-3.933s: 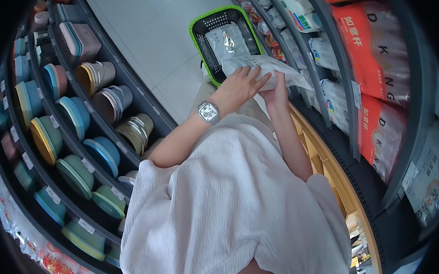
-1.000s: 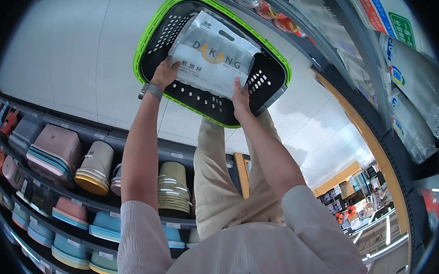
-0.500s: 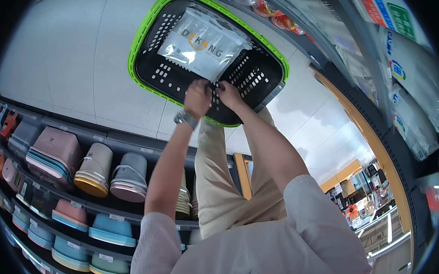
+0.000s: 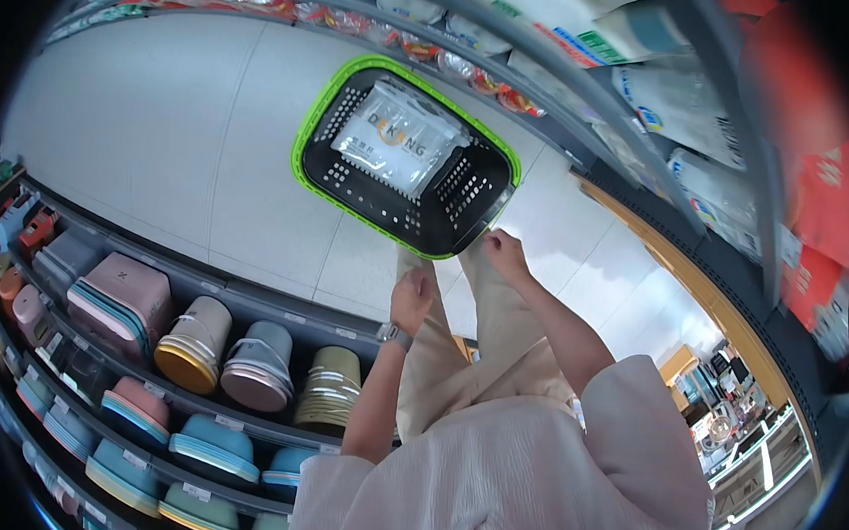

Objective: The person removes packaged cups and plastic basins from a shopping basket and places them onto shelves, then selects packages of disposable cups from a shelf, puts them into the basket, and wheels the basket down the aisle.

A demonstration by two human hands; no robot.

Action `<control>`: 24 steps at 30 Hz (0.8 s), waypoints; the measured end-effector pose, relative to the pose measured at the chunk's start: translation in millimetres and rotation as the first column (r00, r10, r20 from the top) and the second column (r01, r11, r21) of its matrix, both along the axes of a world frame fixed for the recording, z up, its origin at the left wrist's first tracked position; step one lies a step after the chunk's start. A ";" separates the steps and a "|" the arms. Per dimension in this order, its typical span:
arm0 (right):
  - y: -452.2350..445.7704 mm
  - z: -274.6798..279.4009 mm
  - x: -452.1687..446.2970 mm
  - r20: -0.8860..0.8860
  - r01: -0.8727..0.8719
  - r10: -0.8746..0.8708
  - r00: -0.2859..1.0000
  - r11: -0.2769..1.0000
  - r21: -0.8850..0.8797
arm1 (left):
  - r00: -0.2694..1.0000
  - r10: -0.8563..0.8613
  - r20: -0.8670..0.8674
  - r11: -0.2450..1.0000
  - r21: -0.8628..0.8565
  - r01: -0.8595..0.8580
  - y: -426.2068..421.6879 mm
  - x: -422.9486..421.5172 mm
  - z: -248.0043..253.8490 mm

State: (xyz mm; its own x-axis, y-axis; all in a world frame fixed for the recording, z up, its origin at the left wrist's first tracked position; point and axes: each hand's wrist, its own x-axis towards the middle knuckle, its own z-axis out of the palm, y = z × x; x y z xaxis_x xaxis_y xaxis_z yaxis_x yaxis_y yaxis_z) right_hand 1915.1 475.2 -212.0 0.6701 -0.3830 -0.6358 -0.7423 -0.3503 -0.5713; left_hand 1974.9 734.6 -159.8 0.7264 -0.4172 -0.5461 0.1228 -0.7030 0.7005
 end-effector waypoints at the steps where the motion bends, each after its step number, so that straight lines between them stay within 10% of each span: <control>1: -9.4 18.0 -5.7 -0.021 0.040 -0.041 0.999 0.998 -0.040 | 0.998 0.055 0.026 0.997 -0.056 -0.053 9.3 -6.4 6.3; 5: -44.3 36.4 -83.6 -0.120 0.390 -0.375 0.919 0.908 0.155 | 0.972 0.218 -0.090 0.976 0.026 -0.217 49.1 -20.9 54.7; 14: -65.0 151.0 -195.8 -0.400 0.420 -0.371 0.838 0.907 0.038 | 0.750 0.540 -0.382 0.838 0.330 -0.435 201.5 -76.9 53.1; 17: -54.5 180.3 -218.7 -0.384 0.503 -0.431 0.816 0.857 0.107 | 0.894 0.286 -0.345 0.877 0.470 -0.099 204.0 -59.5 97.4; 20: -40.8 199.3 -231.6 -0.411 0.599 -0.511 0.755 0.793 0.114 | 0.781 0.427 -0.456 0.890 0.367 -0.271 214.5 -54.2 81.4; 22: -41.4 181.8 -250.3 -0.314 -0.259 0.244 0.918 0.966 -0.008 | 0.743 0.460 -0.486 0.884 0.325 -0.335 204.3 -41.7 97.3; 24: -29.3 172.5 -258.5 -0.301 -0.378 0.318 0.899 0.910 -0.169 | 0.799 0.408 -0.443 0.909 0.277 -0.310 187.8 -18.1 113.8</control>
State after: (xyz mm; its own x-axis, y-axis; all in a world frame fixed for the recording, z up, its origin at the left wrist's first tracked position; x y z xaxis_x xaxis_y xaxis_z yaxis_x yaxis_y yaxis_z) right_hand 1656.6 445.9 -39.5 0.6072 -0.3048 -0.7338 -0.6608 -0.7065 -0.2534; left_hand 1956.8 922.4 -45.9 0.4278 -0.0374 -0.9031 0.6775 -0.6481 0.3478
